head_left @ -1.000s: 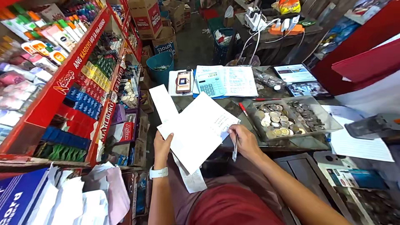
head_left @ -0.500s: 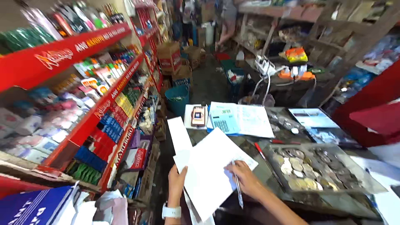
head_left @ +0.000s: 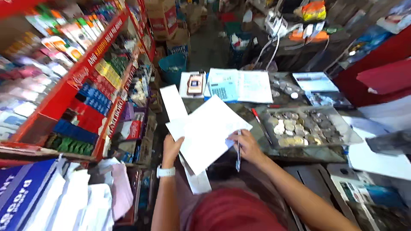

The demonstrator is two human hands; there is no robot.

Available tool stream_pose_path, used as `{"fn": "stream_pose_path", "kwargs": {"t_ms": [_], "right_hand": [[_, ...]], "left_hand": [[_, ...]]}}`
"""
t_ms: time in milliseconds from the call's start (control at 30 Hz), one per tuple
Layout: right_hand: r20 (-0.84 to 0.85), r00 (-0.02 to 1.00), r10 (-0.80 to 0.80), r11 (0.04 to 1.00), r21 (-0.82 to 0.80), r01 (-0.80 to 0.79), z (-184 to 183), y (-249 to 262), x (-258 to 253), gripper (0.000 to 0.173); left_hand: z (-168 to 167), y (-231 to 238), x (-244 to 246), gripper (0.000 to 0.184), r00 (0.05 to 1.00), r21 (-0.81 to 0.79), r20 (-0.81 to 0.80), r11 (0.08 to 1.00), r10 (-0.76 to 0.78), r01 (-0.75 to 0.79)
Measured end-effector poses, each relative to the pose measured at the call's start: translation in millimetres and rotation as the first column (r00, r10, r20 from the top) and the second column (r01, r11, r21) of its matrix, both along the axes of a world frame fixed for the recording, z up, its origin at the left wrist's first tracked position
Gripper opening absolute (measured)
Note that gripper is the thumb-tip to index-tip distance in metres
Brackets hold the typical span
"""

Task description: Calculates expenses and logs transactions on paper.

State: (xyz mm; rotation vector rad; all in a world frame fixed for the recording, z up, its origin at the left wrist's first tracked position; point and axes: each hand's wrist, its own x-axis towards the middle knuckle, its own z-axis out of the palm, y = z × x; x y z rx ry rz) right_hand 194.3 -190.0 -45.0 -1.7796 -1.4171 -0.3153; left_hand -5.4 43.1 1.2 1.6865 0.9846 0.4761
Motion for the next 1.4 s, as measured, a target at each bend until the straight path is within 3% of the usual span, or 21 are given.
{"fn": "stream_pose_path", "kwargs": {"t_ms": [167, 500, 733, 900, 1100, 1400], "right_hand": [[-0.040, 0.998, 0.039, 0.996, -0.078, -0.042, -3.8, -13.6, -2.1, 0.021], [-0.073, 0.994, 0.078, 0.953, -0.289, -0.096, 10.4, 26.9, 13.3, 0.031], [-0.014, 0.997, 0.082, 0.978, -0.192, -0.083, 10.0, -10.0, 6.5, 0.022], [-0.016, 0.995, 0.094, 0.970, -0.223, -0.095, 15.7, 8.5, 10.5, 0.017], [-0.095, 0.993, 0.072, 0.936, -0.337, -0.100, 10.8, 24.7, 13.7, 0.035], [0.020, 1.000, 0.020, 0.985, -0.174, -0.016, -3.8, 1.9, 0.6, 0.034]], "left_hand": [[-5.8, 3.5, 3.2, 0.027, 1.000, -0.046, 0.005, 0.999, 0.023, -0.023], [-10.2, 7.2, 4.9, 0.028, 0.999, -0.011, 0.024, 0.999, 0.034, -0.034], [-15.4, 7.3, 4.7, 0.027, 1.000, 0.038, 0.011, 0.999, 0.023, -0.023], [-13.9, 6.2, 4.5, 0.026, 1.000, 0.090, -0.030, 0.996, 0.000, 0.002], [-18.9, 5.1, 0.2, 0.031, 0.999, 0.139, -0.032, 0.990, -0.005, 0.010], [-24.9, 4.8, 9.4, 0.026, 0.999, 0.179, -0.015, 0.983, 0.042, -0.039]]}}
